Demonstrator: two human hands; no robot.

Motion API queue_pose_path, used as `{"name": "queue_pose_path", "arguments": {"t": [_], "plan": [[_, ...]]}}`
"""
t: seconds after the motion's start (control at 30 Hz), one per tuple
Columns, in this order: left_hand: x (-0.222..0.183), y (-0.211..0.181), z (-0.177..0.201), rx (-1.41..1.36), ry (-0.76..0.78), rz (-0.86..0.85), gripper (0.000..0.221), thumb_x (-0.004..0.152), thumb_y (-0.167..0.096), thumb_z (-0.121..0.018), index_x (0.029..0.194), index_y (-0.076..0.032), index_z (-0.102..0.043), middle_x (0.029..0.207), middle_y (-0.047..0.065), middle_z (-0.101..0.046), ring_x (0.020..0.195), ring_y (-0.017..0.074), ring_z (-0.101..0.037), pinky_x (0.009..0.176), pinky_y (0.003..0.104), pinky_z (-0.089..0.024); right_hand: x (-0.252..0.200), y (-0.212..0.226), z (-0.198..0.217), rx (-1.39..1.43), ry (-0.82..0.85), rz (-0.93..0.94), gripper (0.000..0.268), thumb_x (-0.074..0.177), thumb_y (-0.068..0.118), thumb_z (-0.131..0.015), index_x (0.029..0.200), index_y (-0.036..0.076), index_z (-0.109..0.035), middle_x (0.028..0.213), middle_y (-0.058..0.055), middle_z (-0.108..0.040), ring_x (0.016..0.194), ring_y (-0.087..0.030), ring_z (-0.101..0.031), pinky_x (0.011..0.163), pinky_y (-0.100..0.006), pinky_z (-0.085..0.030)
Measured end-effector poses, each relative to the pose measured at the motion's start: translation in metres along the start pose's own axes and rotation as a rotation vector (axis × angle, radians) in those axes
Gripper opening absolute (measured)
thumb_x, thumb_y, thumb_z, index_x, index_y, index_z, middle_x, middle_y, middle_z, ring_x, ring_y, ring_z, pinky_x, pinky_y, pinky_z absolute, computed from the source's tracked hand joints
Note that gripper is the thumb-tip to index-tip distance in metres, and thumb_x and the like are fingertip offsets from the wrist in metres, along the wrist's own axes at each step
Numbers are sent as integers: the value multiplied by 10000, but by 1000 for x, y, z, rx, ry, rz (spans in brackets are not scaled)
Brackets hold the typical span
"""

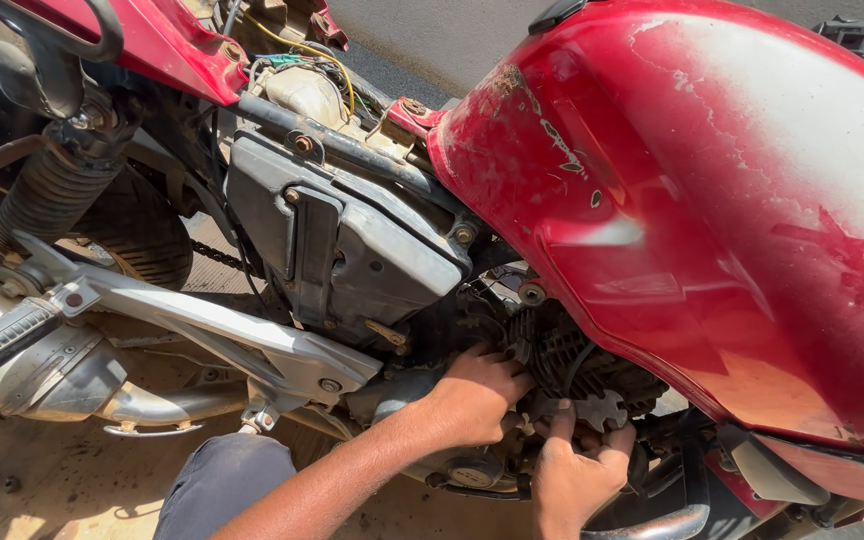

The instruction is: The person repairs or adjusts components on the side of a motorcycle engine using a wrench.

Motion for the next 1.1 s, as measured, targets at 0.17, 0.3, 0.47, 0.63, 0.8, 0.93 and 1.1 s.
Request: {"name": "queue_pose_path", "arguments": {"t": [0.17,0.3,0.47,0.63,0.8,0.93,1.1], "plan": [[1,0,-1,9,41,12,371,645,-143,-772,998,-51,-710,1026,151,-706,1022,354,-667,925,492,-488,-5,3,11,-52,32,67,257,874,-45,-725,1115,-39,-637,918,-115,-724,769,-143,-728,692,-273,-621],[0,-1,-3,30,8,-3,366,633,-115,-765,991,-61,-718,1032,140,-712,1014,346,-675,912,497,-487,-15,14,15,-266,68,165,157,851,-37,-784,968,-53,-680,780,-140,-724,709,-172,-732,662,-290,-596],[2,-2,7,-40,39,27,338,686,-187,-783,989,-49,-724,998,154,-708,973,355,-678,908,499,-489,-17,20,22,-373,113,232,157,840,-7,-794,942,-36,-678,777,-136,-737,719,-173,-761,644,-276,-614],[1,1,2,-77,27,36,355,766,-307,-806,986,-40,-726,979,164,-707,952,362,-674,899,501,-487,-18,9,26,-260,108,196,156,906,23,-762,979,-12,-628,818,-131,-743,756,-155,-769,685,-259,-643],[1,7,-15,19,9,84,229,781,-200,-749,982,-92,-744,994,107,-727,964,324,-687,924,475,-495,-26,13,23,-435,37,238,153,877,12,-796,917,-32,-654,874,-175,-728,796,-194,-775,675,-279,-662],[1,-3,-1,81,-21,53,256,663,-162,-746,909,-91,-756,971,117,-724,967,326,-687,920,494,-486,-24,9,23,-571,97,226,167,831,7,-812,938,-49,-697,831,-174,-743,711,-223,-772,620,-301,-643],[2,5,-4,-61,-9,120,168,758,-154,-709,907,-94,-755,993,127,-721,981,353,-673,943,504,-475,-43,16,11,-662,195,651,267,867,54,-748,1122,-14,-707,967,-201,-773,861,-280,-776,723,-348,-623]]}}
Point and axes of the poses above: each hand's wrist, its own x-axis towards the middle knuckle, its own z-axis out of the back of the hand, y = z × x, the point moved 8 cm from there along x, towards the middle knuckle
